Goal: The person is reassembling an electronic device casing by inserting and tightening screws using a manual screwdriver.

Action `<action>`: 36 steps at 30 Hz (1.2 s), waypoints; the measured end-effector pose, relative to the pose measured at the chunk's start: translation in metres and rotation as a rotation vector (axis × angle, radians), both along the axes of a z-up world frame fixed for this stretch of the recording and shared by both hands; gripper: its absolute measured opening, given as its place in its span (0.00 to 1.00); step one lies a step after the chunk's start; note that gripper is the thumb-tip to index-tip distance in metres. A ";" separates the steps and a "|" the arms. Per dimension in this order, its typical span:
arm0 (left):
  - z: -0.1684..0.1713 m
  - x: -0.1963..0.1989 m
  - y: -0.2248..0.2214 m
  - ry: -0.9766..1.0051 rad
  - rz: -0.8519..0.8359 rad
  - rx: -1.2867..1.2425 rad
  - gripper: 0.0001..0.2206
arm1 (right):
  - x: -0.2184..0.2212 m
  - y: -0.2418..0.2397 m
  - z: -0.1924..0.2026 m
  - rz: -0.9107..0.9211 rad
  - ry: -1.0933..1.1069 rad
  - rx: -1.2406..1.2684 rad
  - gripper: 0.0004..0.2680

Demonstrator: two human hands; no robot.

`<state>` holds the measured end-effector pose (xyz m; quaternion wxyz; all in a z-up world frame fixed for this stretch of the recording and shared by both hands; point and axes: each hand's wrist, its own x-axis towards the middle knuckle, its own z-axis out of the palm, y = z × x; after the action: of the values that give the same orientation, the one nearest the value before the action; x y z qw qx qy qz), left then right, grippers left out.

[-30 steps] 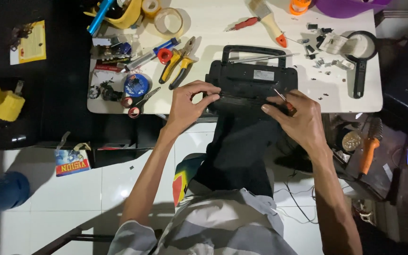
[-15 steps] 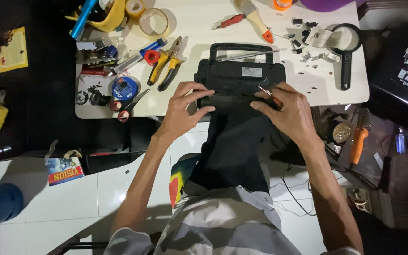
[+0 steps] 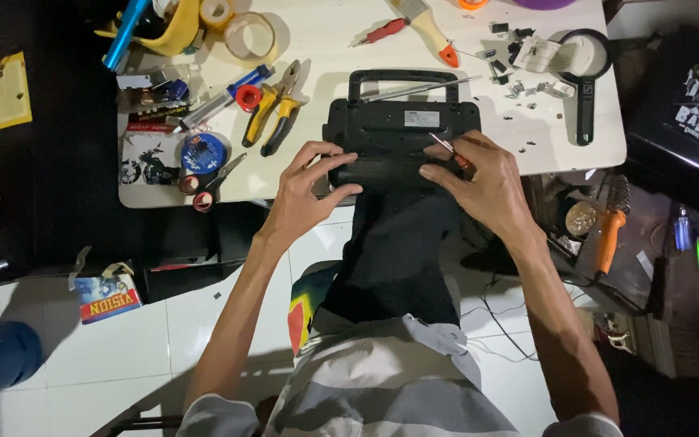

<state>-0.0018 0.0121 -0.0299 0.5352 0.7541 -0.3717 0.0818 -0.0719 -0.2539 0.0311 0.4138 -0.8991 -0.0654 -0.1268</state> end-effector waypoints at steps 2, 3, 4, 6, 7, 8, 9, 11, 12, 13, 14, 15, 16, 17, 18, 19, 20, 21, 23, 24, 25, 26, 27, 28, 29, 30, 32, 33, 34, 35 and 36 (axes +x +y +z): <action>0.002 0.000 0.000 -0.005 0.002 -0.001 0.18 | 0.000 -0.001 -0.001 0.000 0.003 0.007 0.11; 0.003 0.001 0.000 -0.012 0.007 -0.002 0.18 | -0.001 -0.001 -0.001 0.002 0.006 0.012 0.10; 0.005 0.000 -0.001 -0.011 0.005 -0.002 0.18 | -0.002 0.000 0.002 0.000 0.007 0.012 0.10; 0.007 0.000 -0.002 0.014 0.004 -0.020 0.18 | -0.004 0.002 0.008 0.005 0.012 0.011 0.09; 0.008 0.000 -0.002 0.014 0.002 -0.020 0.18 | -0.003 0.001 0.006 0.003 0.012 0.011 0.09; 0.009 0.001 -0.002 0.011 0.004 -0.020 0.17 | -0.001 -0.001 0.003 0.006 0.016 0.022 0.09; 0.010 0.001 -0.002 0.009 0.006 -0.021 0.17 | 0.001 -0.003 0.000 0.008 0.020 0.032 0.08; 0.014 0.000 -0.004 0.043 0.012 -0.035 0.16 | 0.000 -0.004 0.003 0.012 0.021 0.025 0.08; 0.016 0.000 -0.005 0.078 0.019 -0.050 0.16 | 0.000 -0.005 0.004 0.018 0.023 0.017 0.08; 0.017 0.000 -0.005 0.079 0.020 -0.049 0.16 | 0.000 -0.005 0.003 0.018 0.025 0.018 0.08; 0.019 0.000 -0.005 0.079 0.016 -0.039 0.16 | 0.000 -0.007 0.002 0.024 0.047 0.019 0.07; 0.020 0.000 -0.006 0.079 0.012 -0.029 0.15 | -0.001 -0.008 0.002 0.030 0.068 0.020 0.07; 0.019 0.001 -0.005 0.078 0.010 -0.030 0.15 | 0.001 -0.008 0.001 0.028 0.067 0.020 0.07; 0.019 0.001 -0.004 0.083 0.003 -0.023 0.16 | 0.002 -0.008 0.001 0.035 0.071 0.015 0.07; 0.018 0.001 -0.002 0.089 -0.002 -0.016 0.16 | 0.004 -0.008 0.000 0.043 0.076 0.011 0.07; 0.018 0.002 -0.002 0.089 -0.002 -0.016 0.16 | 0.004 -0.008 0.001 0.042 0.076 0.011 0.07; 0.018 0.001 -0.002 0.076 -0.007 -0.014 0.15 | 0.003 -0.007 0.003 0.041 0.076 -0.002 0.07; 0.018 0.001 -0.001 0.063 -0.012 -0.012 0.15 | 0.003 -0.007 0.004 0.040 0.076 -0.016 0.06; 0.016 0.002 -0.001 0.066 -0.029 -0.015 0.15 | 0.001 -0.006 0.008 0.045 0.079 -0.015 0.06; 0.016 0.003 -0.002 0.069 -0.044 -0.019 0.15 | 0.001 -0.006 0.010 0.052 0.081 -0.016 0.07; 0.016 0.003 -0.001 0.068 -0.042 -0.021 0.15 | 0.002 -0.007 0.009 0.054 0.080 -0.017 0.07; 0.016 0.003 0.000 0.068 -0.042 -0.022 0.15 | 0.002 -0.007 0.008 0.057 0.089 -0.009 0.06; 0.016 0.002 0.001 0.068 -0.042 -0.023 0.15 | 0.002 -0.007 0.006 0.061 0.099 -0.001 0.06; 0.015 0.003 0.001 0.068 -0.038 -0.023 0.15 | 0.003 -0.008 0.004 0.065 0.099 -0.002 0.06; 0.013 0.003 0.001 0.083 -0.042 -0.038 0.14 | 0.004 -0.008 0.002 0.072 0.094 -0.001 0.07; 0.012 0.004 0.001 0.098 -0.045 -0.053 0.14 | 0.006 -0.009 0.001 0.079 0.089 0.000 0.07; 0.015 0.006 0.001 0.104 -0.045 -0.054 0.13 | 0.006 -0.005 0.004 0.072 0.090 0.025 0.07; 0.016 0.006 0.001 0.111 -0.048 -0.055 0.13 | 0.006 -0.004 0.006 0.061 0.092 0.050 0.06; 0.014 0.006 0.001 0.110 -0.050 -0.055 0.13 | 0.006 -0.006 0.002 0.059 0.092 0.050 0.06; 0.012 0.007 0.001 0.119 -0.054 -0.059 0.14 | 0.007 -0.008 -0.002 0.060 0.100 0.046 0.06; 0.011 0.007 0.001 0.126 -0.058 -0.063 0.14 | 0.007 -0.011 -0.006 0.061 0.107 0.042 0.06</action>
<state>0.0054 0.0130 -0.0194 0.5832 0.7294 -0.3562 0.0303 -0.0647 -0.2650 0.0248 0.4391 -0.8933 -0.0680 -0.0674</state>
